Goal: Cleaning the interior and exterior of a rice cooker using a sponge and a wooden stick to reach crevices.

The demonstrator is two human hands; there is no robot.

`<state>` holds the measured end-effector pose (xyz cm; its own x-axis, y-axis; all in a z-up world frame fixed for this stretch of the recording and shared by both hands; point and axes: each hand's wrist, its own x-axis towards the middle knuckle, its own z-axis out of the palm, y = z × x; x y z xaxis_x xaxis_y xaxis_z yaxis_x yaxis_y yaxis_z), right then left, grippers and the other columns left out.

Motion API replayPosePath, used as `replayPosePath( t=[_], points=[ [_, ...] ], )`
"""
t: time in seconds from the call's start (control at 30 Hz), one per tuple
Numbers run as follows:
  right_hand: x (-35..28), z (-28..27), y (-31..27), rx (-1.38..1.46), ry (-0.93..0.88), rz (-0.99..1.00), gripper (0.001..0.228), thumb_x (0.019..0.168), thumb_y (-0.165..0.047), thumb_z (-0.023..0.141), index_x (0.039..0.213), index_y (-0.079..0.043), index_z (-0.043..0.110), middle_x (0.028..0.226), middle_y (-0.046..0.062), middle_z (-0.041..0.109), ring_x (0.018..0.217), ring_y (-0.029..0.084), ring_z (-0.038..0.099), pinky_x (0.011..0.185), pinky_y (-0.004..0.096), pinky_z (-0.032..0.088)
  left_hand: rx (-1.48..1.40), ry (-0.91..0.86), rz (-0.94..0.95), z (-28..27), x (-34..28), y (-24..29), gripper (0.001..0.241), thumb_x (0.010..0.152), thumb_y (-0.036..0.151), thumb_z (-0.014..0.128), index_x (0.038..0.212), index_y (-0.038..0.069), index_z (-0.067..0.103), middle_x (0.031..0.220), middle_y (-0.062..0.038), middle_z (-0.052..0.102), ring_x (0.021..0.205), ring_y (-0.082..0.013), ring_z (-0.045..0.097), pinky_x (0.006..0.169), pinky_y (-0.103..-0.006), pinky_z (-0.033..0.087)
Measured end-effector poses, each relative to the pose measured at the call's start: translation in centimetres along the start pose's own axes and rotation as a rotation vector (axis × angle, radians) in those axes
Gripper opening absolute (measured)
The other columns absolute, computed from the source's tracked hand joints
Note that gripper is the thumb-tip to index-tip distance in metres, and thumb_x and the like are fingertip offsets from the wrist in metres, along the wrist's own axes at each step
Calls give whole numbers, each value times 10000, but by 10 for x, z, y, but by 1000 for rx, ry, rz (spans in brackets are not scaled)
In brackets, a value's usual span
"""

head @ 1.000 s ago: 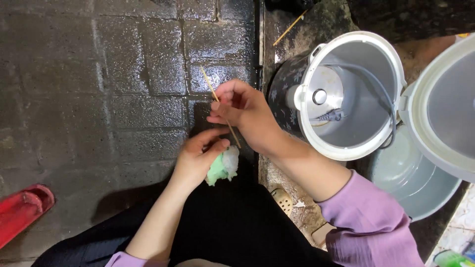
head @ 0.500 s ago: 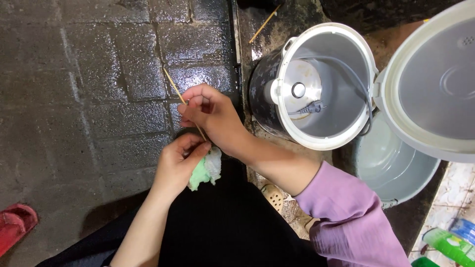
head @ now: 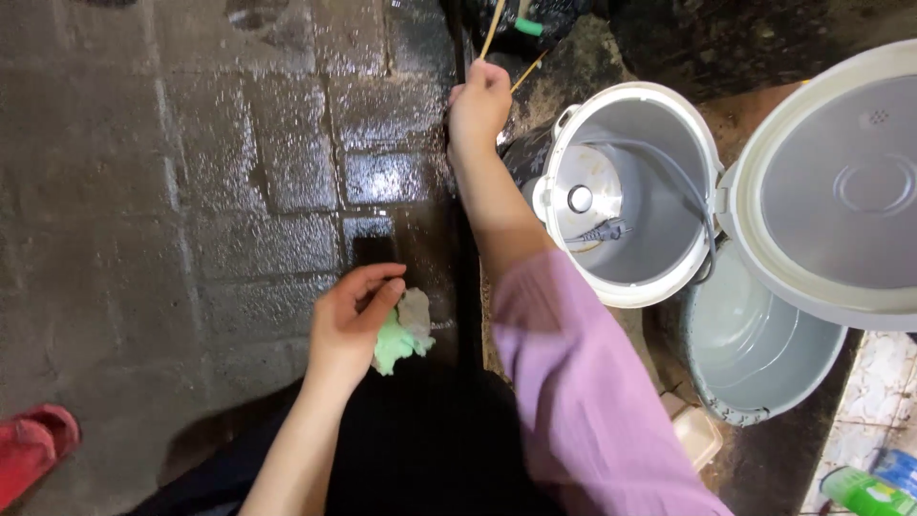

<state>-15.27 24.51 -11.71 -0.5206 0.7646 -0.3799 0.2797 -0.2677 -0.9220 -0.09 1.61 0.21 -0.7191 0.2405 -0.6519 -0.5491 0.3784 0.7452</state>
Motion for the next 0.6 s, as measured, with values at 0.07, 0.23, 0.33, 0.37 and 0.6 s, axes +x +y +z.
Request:
replayPosePath(
  t=[0.07, 0.23, 0.33, 0.37, 0.6],
  points=[
    [39, 10, 9, -35, 153, 32, 250, 1021, -281, 449, 983, -65, 569, 571, 51, 564, 525, 160, 488, 587, 351, 406, 27, -15, -22, -3, -4, 5, 303, 920, 281, 655, 1172, 168, 780, 1079, -4, 805, 1003, -146, 752, 895, -280, 565],
    [96, 22, 49, -15, 97, 168, 226, 1053, -157, 488, 940, -3, 608, 515, 96, 546, 361, 192, 435, 293, 339, 298, -132, 29, -47, -10, -10, 3, 255, 922, 189, 698, 1149, 119, 793, 973, -47, 789, 913, -153, 725, 842, -270, 541],
    [51, 23, 36, 12, 27, 279, 187, 1070, -137, 474, 1039, -8, 606, 541, 48, 496, 408, 162, 399, 360, 318, 291, -88, 44, -64, -15, -9, 2, 270, 918, 232, 700, 1160, 159, 792, 993, -18, 795, 921, -127, 727, 856, -249, 539],
    [47, 23, 38, 12, 21, 276, 187, 1070, -137, 474, 1039, -8, 606, 541, 48, 496, 408, 162, 399, 360, 318, 291, -91, 48, -61, -16, -7, 2, 270, 918, 232, 700, 1160, 159, 792, 993, -18, 795, 921, -127, 727, 856, -249, 539],
    [-29, 9, 46, 94, -330, 139, 141, 1037, -178, 419, 1050, -74, 513, 707, 179, 683, 555, 205, 683, 501, 293, 576, -143, 160, 158, -12, 0, -23, 226, 924, 249, 749, 1110, 141, 819, 783, -92, 774, 693, -137, 644, 673, -312, 520]
  ],
)
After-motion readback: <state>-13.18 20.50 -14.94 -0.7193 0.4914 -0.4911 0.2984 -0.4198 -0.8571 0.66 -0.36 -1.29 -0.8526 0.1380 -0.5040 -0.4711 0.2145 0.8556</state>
